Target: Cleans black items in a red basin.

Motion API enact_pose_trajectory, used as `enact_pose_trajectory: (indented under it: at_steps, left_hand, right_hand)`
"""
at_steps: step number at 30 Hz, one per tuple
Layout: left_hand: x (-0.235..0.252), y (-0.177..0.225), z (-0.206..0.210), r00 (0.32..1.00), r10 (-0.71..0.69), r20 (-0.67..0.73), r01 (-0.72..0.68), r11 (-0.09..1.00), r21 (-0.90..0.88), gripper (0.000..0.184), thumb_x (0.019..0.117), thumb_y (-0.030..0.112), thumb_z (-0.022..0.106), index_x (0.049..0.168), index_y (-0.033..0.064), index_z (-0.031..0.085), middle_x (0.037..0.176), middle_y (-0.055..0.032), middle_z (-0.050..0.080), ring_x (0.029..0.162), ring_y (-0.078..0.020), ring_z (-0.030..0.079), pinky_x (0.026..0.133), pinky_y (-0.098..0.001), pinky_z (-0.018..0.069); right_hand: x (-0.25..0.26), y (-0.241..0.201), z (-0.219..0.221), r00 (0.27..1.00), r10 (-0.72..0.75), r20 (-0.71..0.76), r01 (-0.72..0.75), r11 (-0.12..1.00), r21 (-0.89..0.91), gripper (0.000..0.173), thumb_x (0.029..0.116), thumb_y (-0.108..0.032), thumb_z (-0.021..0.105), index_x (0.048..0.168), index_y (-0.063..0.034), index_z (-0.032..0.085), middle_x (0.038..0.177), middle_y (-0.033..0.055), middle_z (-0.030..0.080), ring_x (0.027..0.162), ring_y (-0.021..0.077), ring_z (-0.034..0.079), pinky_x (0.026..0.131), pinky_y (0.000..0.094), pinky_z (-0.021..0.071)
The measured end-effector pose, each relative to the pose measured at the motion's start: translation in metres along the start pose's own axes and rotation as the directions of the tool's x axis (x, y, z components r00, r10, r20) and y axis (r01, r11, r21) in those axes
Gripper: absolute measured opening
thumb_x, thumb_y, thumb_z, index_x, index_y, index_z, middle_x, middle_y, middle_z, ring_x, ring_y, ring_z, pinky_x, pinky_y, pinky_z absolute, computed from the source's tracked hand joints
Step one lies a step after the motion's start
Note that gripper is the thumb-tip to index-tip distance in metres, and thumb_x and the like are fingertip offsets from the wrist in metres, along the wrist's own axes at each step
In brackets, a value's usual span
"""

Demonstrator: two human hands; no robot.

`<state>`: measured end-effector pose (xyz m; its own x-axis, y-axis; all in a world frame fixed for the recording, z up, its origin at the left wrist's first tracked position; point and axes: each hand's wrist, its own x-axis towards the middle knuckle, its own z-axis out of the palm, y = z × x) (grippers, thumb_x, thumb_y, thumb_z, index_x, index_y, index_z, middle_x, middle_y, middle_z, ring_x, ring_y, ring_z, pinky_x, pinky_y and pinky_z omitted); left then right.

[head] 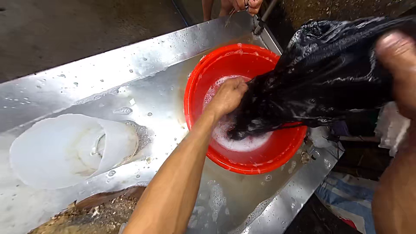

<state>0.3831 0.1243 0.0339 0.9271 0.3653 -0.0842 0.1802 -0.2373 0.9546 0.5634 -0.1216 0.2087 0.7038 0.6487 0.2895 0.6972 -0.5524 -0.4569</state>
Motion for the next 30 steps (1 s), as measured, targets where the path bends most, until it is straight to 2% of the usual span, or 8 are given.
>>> enact_pose_trajectory:
  at_steps: [4, 7, 10, 15, 20, 24, 27, 30]
  left_hand:
    - [-0.012, 0.002, -0.023, 0.983, -0.076, -0.167, 0.109, 0.973, 0.202, 0.022, 0.1038, 0.021, 0.047, 0.092, 0.0067, 0.060, 0.071, -0.0068, 0.054, 0.067, -0.0221, 0.055, 0.063, -0.0463, 0.0447]
    - [-0.005, -0.007, -0.002, 0.971, -0.213, -0.110, 0.240, 0.853, 0.464, 0.045, 0.1005, 0.032, 0.059, 0.140, 0.0116, 0.056, 0.117, -0.0256, 0.064, 0.105, -0.0463, 0.065, 0.084, -0.0678, 0.0523]
    - [-0.008, -0.031, 0.052, 0.935, -0.354, -0.006, 0.271, 0.703, 0.658, 0.098, 0.0802, 0.052, 0.082, 0.161, 0.0340, 0.030, 0.164, -0.0255, 0.025, 0.145, -0.0593, 0.026, 0.096, -0.0857, 0.0333]
    - [0.008, -0.093, 0.101, 0.858, -0.513, -0.015, 0.322, 0.517, 0.793, 0.122, 0.0683, 0.084, 0.070, 0.163, 0.0467, 0.003, 0.171, -0.0114, -0.017, 0.152, -0.0515, -0.020, 0.106, -0.0867, -0.0046]
    - [0.020, -0.098, 0.090, 0.844, -0.527, 0.096, 0.254, 0.552, 0.794, 0.121, 0.0770, 0.079, 0.067, 0.166, 0.0336, -0.002, 0.172, -0.0164, -0.011, 0.154, -0.0479, -0.018, 0.113, -0.0802, -0.0044]
    - [0.017, -0.092, 0.068, 0.919, -0.390, 0.056, 0.226, 0.637, 0.737, 0.078, 0.0854, 0.057, 0.074, 0.153, 0.0293, 0.047, 0.168, -0.0104, 0.025, 0.152, -0.0441, 0.022, 0.109, -0.0744, 0.0300]
    - [0.008, -0.058, 0.056, 0.894, -0.444, 0.062, 0.262, 0.630, 0.731, 0.072, 0.0915, 0.052, 0.070, 0.154, 0.0257, 0.045, 0.169, -0.0147, 0.020, 0.152, -0.0454, 0.021, 0.111, -0.0725, 0.0300]
    - [-0.040, -0.020, 0.042, 0.991, -0.047, -0.123, 0.122, 0.677, 0.726, 0.059, 0.0941, 0.049, 0.061, 0.147, 0.0241, 0.056, 0.162, -0.0153, 0.038, 0.150, -0.0424, 0.033, 0.114, -0.0664, 0.0324]
  right_hand:
    - [-0.042, 0.017, 0.078, 0.940, 0.263, 0.218, -0.227, 0.957, -0.178, 0.053, 0.1054, -0.051, 0.050, 0.115, -0.0008, 0.064, 0.094, 0.0224, 0.066, 0.082, 0.0376, 0.067, 0.073, 0.0629, 0.0542]
    - [-0.059, 0.054, 0.160, 0.837, 0.345, 0.424, -0.225, 0.924, -0.309, 0.056, 0.1040, -0.045, 0.054, 0.130, 0.0034, 0.061, 0.134, 0.0314, 0.056, 0.122, 0.0497, 0.058, 0.098, 0.0700, 0.0479]
    - [-0.078, 0.068, 0.227, 0.773, 0.393, 0.497, -0.225, 0.904, -0.364, 0.081, 0.0984, -0.060, 0.056, 0.158, -0.0086, 0.039, 0.164, 0.0296, 0.026, 0.145, 0.0548, 0.032, 0.104, 0.0765, 0.0369]
    - [-0.083, 0.074, 0.293, 0.766, 0.455, 0.454, -0.243, 0.859, -0.451, 0.083, 0.0997, -0.074, 0.033, 0.167, -0.0339, 0.006, 0.172, 0.0217, -0.008, 0.156, 0.0506, -0.005, 0.111, 0.0826, 0.0151]
    - [-0.081, 0.078, 0.302, 0.773, 0.447, 0.450, -0.259, 0.870, -0.419, 0.082, 0.1012, -0.070, 0.033, 0.167, -0.0301, 0.006, 0.171, 0.0249, -0.002, 0.157, 0.0495, -0.004, 0.114, 0.0811, 0.0077]
    - [-0.059, 0.088, 0.278, 0.794, 0.402, 0.457, -0.308, 0.913, -0.269, 0.077, 0.0890, -0.062, 0.068, 0.149, -0.0182, 0.049, 0.158, 0.0272, 0.034, 0.143, 0.0532, 0.033, 0.100, 0.0770, 0.0362]
    - [-0.036, 0.079, 0.244, 0.678, 0.405, 0.614, -0.292, 0.914, -0.281, 0.063, 0.0922, -0.054, 0.070, 0.142, -0.0168, 0.058, 0.152, 0.0238, 0.044, 0.142, 0.0492, 0.036, 0.105, 0.0749, 0.0345]
    - [-0.029, 0.061, 0.196, 0.842, 0.285, 0.459, -0.195, 0.953, -0.233, 0.055, 0.0958, -0.051, 0.061, 0.140, -0.0187, 0.062, 0.145, 0.0181, 0.054, 0.137, 0.0448, 0.044, 0.104, 0.0709, 0.0365]
